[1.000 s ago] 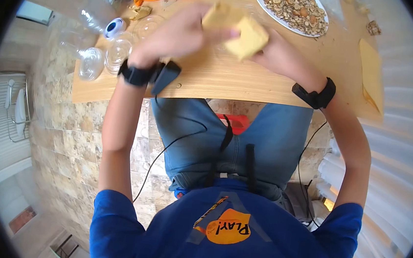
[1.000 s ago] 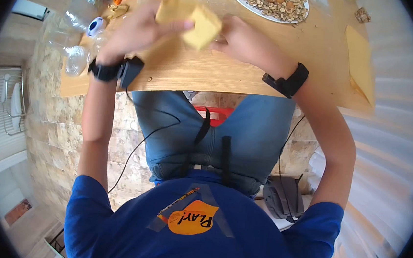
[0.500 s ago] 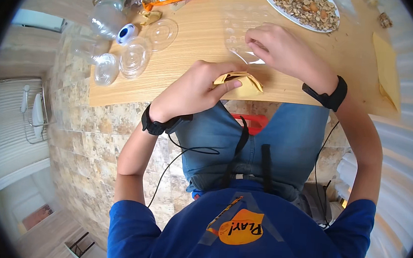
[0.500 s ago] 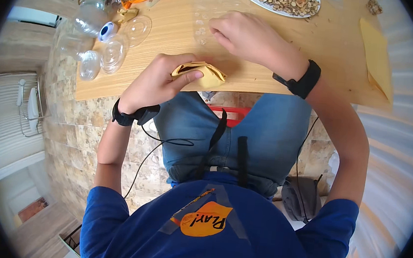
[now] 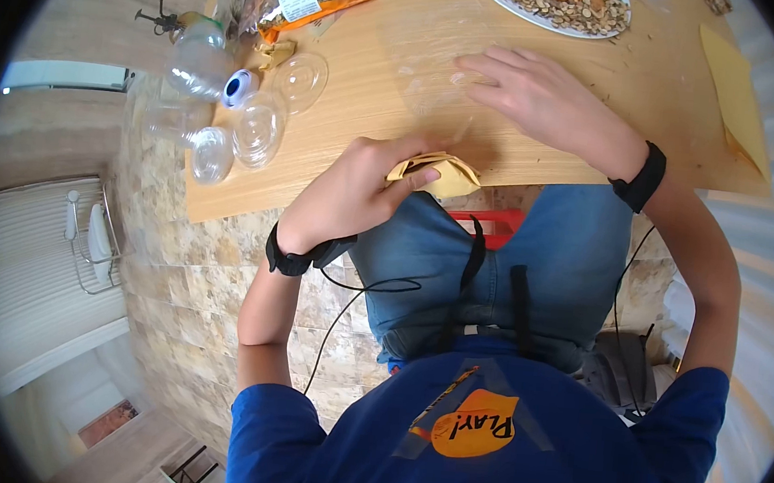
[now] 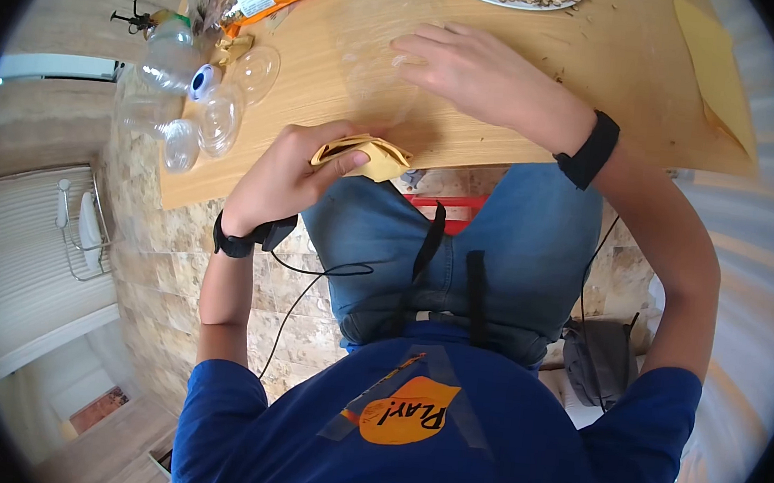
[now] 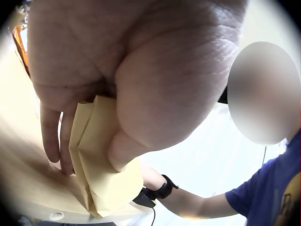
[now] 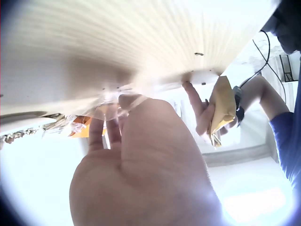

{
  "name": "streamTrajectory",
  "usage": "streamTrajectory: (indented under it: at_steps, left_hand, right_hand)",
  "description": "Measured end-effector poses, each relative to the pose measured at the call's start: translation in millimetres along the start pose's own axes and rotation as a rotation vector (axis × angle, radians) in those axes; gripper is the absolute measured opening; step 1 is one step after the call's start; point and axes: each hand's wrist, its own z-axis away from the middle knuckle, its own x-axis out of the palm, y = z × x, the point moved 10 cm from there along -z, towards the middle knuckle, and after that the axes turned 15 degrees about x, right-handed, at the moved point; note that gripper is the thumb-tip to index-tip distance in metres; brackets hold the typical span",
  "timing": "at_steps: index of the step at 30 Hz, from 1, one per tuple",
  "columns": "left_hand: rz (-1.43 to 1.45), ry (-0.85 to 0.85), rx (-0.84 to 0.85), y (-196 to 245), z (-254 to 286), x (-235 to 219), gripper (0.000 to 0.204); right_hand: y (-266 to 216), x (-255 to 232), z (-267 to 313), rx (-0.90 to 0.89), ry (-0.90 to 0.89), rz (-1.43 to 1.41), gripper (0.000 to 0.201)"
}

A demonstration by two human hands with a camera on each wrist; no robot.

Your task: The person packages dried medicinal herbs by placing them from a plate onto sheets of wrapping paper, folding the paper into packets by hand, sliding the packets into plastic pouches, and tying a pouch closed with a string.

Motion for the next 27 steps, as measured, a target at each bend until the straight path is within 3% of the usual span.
streamTrajectory:
  at_steps: [5,8,11,15,17,24,27]
  left_hand:
    - [0.015,0.031,0.107,-3,7,3,0.033]
    - [0.029,0.018,0.066,-5,12,-4,0.033]
    - [0.107,0.026,-0.021,-7,21,-9,0.031]
    - [0.220,0.116,0.004,-4,35,-18,0.030]
    - [0.261,0.144,-0.010,-7,42,-20,0.030]
    - [0.314,0.293,-0.075,-12,61,-29,0.029]
    - [0.337,0.377,-0.118,-11,73,-31,0.027]
  right_hand:
    - [-11,2,0,0.058,0.014,-0.021,0.029]
    - [-13,7,-2,0.047,0.036,-0.019,0.045]
    - [-13,11,-5,0.039,0.049,-0.012,0.047]
    - [-14,20,-10,0.084,-0.057,0.035,0.046]
    - [-17,16,-13,0.066,-0.036,0.047,0.032]
    - [-23,20,-20,0.112,-0.029,0.065,0.026]
    - [-31,13,-21,0.093,0.056,0.102,0.028]
